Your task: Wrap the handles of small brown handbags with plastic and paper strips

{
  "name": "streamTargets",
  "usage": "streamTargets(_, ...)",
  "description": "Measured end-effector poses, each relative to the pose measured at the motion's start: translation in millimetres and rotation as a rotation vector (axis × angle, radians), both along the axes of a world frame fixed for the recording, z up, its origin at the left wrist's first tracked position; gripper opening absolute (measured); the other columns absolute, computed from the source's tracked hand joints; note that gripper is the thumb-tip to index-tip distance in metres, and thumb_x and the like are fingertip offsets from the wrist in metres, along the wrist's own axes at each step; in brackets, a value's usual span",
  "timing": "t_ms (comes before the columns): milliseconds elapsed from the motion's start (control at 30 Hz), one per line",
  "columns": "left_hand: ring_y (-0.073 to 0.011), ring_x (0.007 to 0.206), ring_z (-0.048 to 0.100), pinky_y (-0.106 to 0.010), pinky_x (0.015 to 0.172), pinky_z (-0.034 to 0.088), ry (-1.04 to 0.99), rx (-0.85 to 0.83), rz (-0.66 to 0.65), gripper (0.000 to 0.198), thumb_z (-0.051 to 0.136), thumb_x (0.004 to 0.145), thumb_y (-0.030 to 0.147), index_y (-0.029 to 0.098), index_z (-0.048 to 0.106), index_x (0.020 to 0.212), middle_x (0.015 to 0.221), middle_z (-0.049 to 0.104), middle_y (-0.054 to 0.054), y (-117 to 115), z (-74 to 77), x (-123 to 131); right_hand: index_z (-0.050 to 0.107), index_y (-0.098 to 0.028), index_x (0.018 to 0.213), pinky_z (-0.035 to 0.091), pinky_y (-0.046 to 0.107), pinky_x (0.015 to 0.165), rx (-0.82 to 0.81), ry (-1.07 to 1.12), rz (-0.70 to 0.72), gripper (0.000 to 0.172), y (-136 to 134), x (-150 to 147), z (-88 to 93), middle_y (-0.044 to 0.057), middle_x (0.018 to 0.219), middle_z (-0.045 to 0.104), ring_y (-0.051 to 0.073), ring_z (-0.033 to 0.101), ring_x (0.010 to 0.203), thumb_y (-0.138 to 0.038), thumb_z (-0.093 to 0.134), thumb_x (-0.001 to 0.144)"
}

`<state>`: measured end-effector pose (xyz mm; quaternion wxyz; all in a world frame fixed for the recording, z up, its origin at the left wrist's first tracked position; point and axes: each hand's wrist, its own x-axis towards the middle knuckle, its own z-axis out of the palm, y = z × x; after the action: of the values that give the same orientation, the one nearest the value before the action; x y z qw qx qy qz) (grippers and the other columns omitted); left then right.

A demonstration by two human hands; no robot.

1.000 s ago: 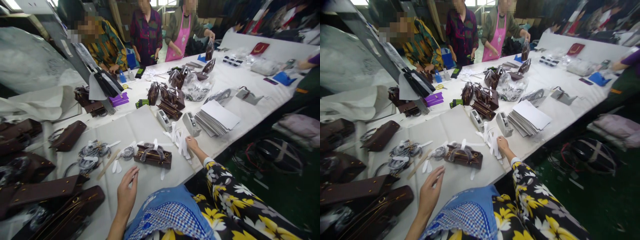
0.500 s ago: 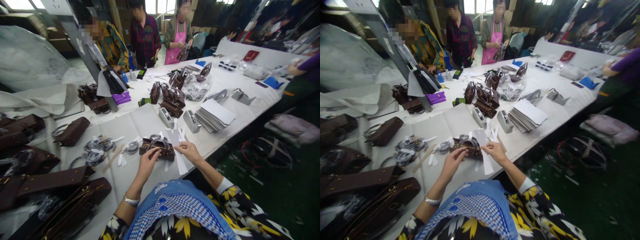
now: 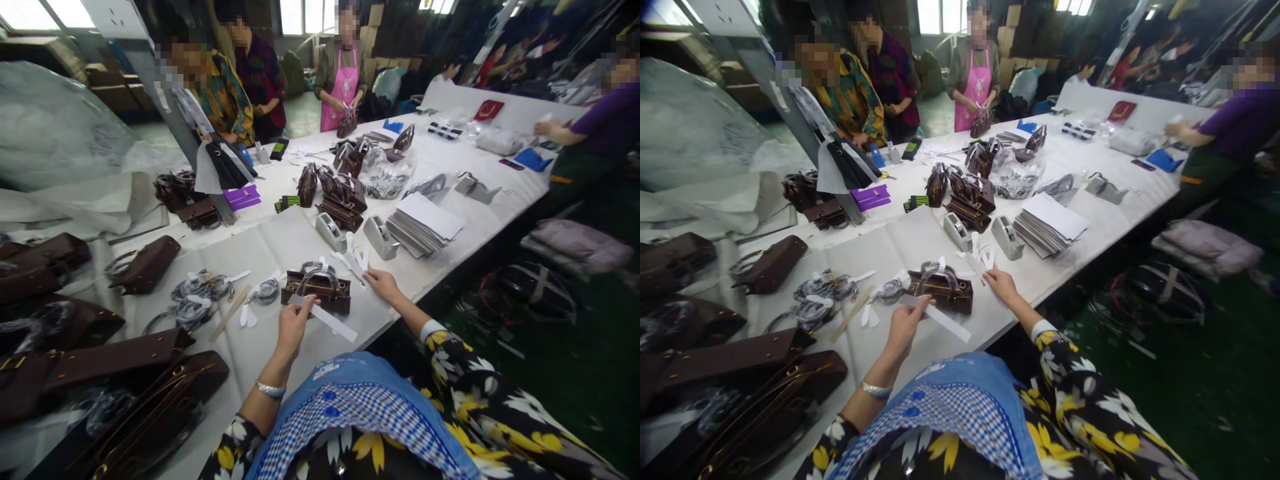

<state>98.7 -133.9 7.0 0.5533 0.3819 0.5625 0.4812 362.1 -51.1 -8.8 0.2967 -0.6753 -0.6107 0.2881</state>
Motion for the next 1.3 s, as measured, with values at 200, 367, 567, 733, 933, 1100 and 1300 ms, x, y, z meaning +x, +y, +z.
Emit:
streamTargets(200,-0.0231,0.097,0.066,-0.028,0.075,0.053,0.011,0.020,0.074,0.040,0.066,0.076,0.048,0.013,0.074,0.094,0.103,0.074,-0.013,-8.8,-7.0,-5.0,0.070,-0.022,0.109,0.045,0.034,0.097,0.136,0.101,0.340,0.030,-45.4,-54.0,21.4,0.006,0.114,0.070,0.021,0.063,0.105,-0.037,0.053,0.088)
streamTargets(367,-0.0206,0.084,0.069,-0.027,0.070,0.054,-0.028,0.046,0.110,0.038,0.070,0.073,0.046,0.011,0.074,0.088,0.092,0.076,-0.012,-13.9,-5.3,8.1,0.075,-0.019,0.094,0.051,0.031,0.080,-0.107,0.292,0.522,0.032,-92.5,-93.2,27.8,0.004,0.091,0.075,0.021,0.068,0.084,-0.044,0.057,0.085)
streamTargets(567,-0.0177,0.065,0.068,-0.027,0.060,0.053,0.129,0.089,-0.029,0.043,0.059,0.081,0.052,0.010,0.071,0.080,0.076,0.075,-0.011,-6.2,-10.9,-3.8,0.074,-0.015,0.080,0.053,0.028,0.071,-0.242,0.440,0.389,0.038,-93.7,-65.8,17.2,0.005,0.074,0.074,0.018,0.068,0.071,-0.051,0.060,0.080)
streamTargets(733,-0.0228,0.102,0.066,-0.036,0.088,0.052,0.470,0.278,0.033,0.035,0.051,0.088,0.035,0.019,0.063,0.116,0.115,0.069,-0.010,30.0,-13.5,-27.2,0.072,-0.014,0.091,0.057,0.031,0.068,-0.144,0.539,-0.069,0.043,-90.2,-35.6,-6.5,0.010,0.088,0.074,0.021,0.069,0.079,-0.053,0.062,0.077)
streamTargets(933,-0.0241,0.114,0.060,-0.039,0.101,0.044,0.694,0.288,-0.244,0.036,0.042,0.089,0.025,0.017,0.064,0.117,0.119,0.068,-0.011,63.4,-17.5,-36.3,0.071,-0.015,0.100,0.055,0.028,0.058,-0.129,0.313,-0.058,0.034,-88.3,-21.4,-35.4,0.008,0.085,0.074,0.018,0.069,0.068,-0.039,0.057,0.081)
streamTargets(1100,-0.0213,0.105,0.064,-0.036,0.097,0.046,0.672,0.315,-0.364,0.033,0.042,0.088,0.027,0.019,0.070,0.106,0.109,0.073,-0.007,79.1,-17.3,-46.3,0.073,-0.022,0.102,0.051,0.029,0.071,-0.058,-0.102,0.108,0.028,-77.6,-11.5,-21.3,0.003,0.076,0.074,0.019,0.069,0.073,-0.032,0.052,0.086)
streamTargets(1300,-0.0233,0.108,0.063,-0.037,0.101,0.044,0.635,0.346,-0.512,0.031,0.053,0.082,0.028,0.022,0.071,0.107,0.112,0.072,-0.007,96.0,-16.5,-50.6,0.073,-0.027,0.104,0.046,0.026,0.070,0.002,-0.229,0.361,0.026,-38.6,-39.1,-1.2,0.001,0.083,0.074,0.018,0.068,0.079,-0.028,0.052,0.087)
